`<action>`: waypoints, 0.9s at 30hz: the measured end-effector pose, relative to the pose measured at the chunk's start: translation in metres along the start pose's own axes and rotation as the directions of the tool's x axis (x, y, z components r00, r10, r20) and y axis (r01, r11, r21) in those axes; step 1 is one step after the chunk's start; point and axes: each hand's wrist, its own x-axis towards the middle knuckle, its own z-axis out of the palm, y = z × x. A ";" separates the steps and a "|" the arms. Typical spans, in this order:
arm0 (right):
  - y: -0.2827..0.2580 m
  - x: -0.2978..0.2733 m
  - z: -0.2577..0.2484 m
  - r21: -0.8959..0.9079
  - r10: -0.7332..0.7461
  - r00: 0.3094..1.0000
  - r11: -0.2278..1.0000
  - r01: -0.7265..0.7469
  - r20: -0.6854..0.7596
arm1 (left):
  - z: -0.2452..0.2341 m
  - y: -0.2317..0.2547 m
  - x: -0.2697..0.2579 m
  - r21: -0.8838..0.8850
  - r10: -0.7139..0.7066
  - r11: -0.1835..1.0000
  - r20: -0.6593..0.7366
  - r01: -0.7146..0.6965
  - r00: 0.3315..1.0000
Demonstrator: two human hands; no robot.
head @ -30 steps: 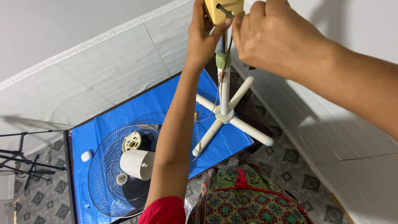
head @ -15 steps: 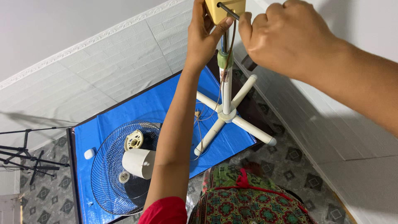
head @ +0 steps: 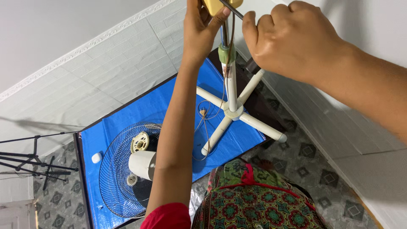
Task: The person secures the yellow control box to the fan stand using a screwdriver. They insert screws into the box and tighten them while holding the box steady against the stand.
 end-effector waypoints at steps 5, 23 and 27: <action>-0.002 0.001 0.000 -0.072 0.025 0.998 0.997 -0.029 -0.052 | -0.001 -0.001 0.001 -0.061 -0.012 0.998 -0.001 0.012 1.000; -0.011 0.014 0.003 0.075 0.128 0.992 0.989 -0.127 -0.004 | 0.001 -0.007 0.001 0.036 -0.047 0.998 -0.051 0.049 0.998; -0.004 0.023 0.002 0.031 0.086 0.995 0.996 -0.087 0.043 | 0.001 0.002 0.000 0.106 -0.036 0.993 -0.073 0.043 0.997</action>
